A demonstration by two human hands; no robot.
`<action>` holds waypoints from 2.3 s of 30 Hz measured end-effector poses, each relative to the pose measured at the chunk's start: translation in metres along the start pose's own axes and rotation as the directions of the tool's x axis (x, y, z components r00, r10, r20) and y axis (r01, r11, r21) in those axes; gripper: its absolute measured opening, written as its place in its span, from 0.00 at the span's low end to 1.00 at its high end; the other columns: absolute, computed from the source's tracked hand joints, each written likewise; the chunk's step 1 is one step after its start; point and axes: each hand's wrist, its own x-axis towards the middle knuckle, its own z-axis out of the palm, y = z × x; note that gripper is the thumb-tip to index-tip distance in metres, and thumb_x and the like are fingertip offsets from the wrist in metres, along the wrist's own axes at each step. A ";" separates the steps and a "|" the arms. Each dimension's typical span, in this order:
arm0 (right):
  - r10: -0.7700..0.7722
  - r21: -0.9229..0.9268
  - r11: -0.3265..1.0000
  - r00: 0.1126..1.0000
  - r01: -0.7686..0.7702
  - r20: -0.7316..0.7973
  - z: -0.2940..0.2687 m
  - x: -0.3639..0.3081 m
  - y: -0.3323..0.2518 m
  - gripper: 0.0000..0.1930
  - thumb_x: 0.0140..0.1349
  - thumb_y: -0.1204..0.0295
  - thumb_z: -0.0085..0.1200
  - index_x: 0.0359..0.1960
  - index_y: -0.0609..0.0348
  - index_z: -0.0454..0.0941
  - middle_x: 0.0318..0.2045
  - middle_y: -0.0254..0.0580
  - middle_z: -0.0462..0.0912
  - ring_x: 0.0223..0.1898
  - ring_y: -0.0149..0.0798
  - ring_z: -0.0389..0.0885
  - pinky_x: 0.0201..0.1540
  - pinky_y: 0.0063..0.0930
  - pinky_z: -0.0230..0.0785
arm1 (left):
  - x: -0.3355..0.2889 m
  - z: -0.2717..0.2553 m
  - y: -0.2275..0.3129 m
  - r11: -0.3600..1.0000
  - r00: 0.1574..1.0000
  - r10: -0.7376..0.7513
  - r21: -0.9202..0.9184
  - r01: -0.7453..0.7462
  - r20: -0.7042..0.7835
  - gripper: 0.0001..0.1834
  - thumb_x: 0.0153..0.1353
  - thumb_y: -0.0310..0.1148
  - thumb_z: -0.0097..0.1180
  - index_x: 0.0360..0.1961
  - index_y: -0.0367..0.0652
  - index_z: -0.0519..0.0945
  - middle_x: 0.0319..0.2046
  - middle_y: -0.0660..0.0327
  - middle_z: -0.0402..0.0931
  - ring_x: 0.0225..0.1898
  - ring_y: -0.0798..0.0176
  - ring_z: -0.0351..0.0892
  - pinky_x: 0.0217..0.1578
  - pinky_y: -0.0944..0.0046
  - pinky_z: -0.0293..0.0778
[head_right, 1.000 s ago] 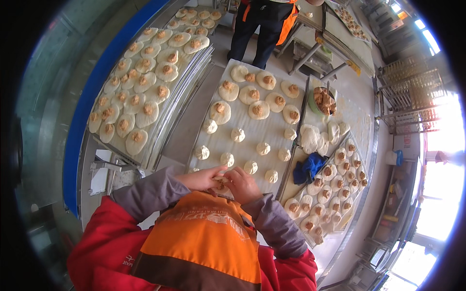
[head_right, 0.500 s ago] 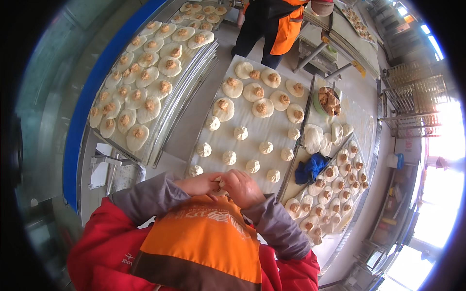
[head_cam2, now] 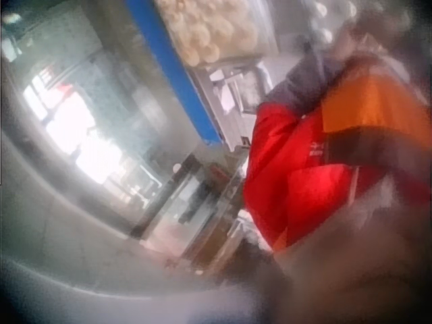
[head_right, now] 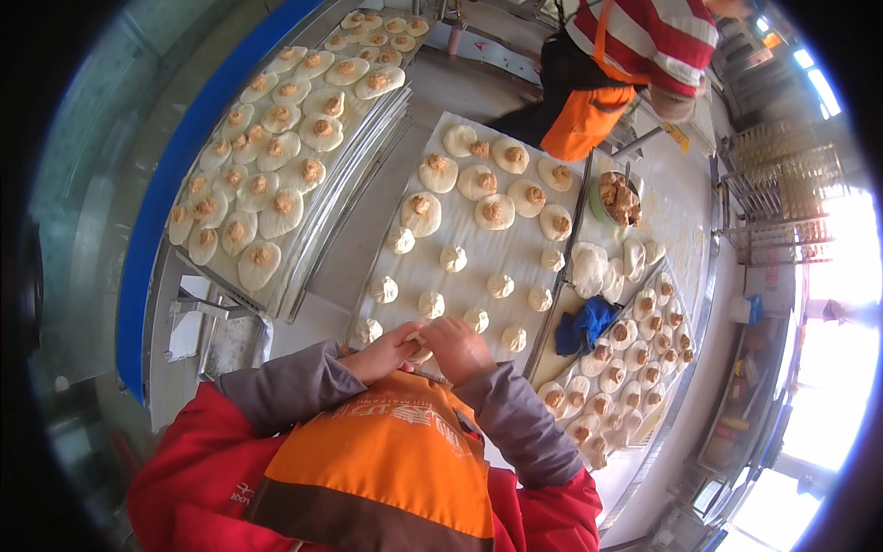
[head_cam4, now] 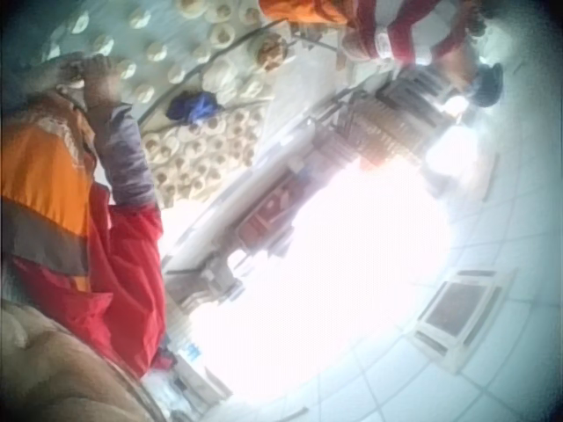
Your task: The person repeatedly picks up small dough discs and filling portions, places the filling on the dough, and folds the dough to enclose it, forming buns. The finished buns are placed on metal trays on the table.
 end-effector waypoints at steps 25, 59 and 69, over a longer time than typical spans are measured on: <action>-0.004 0.069 0.998 0.998 0.008 -0.061 -0.002 0.004 0.005 0.11 0.54 0.76 0.62 0.39 0.59 0.77 0.37 0.44 0.80 0.38 0.50 0.80 0.41 0.39 0.75 | 0.007 -0.007 0.001 0.871 0.998 -0.009 -0.491 -0.021 -0.059 0.25 0.78 0.54 0.33 0.50 0.45 0.75 0.34 0.67 0.73 0.26 0.76 0.71 0.24 0.74 0.67; 0.357 0.480 0.836 0.928 -0.266 -0.106 0.015 0.000 0.005 0.04 0.59 0.80 0.61 0.36 0.63 0.81 0.32 0.43 0.83 0.33 0.42 0.85 0.38 0.32 0.76 | -0.003 -0.027 0.016 0.977 0.999 -0.036 -0.210 0.031 -0.022 0.32 0.76 0.60 0.27 0.57 0.47 0.71 0.30 0.62 0.80 0.24 0.70 0.76 0.23 0.73 0.71; 0.026 0.267 0.964 0.996 -0.003 -0.084 -0.001 0.008 -0.005 0.07 0.56 0.80 0.61 0.36 0.62 0.78 0.31 0.45 0.81 0.34 0.50 0.82 0.36 0.35 0.76 | 0.005 -0.029 0.015 0.812 0.922 -0.326 -0.438 0.386 0.209 0.42 0.66 0.75 0.24 0.39 0.47 0.76 0.26 0.61 0.78 0.14 0.71 0.63 0.15 0.72 0.59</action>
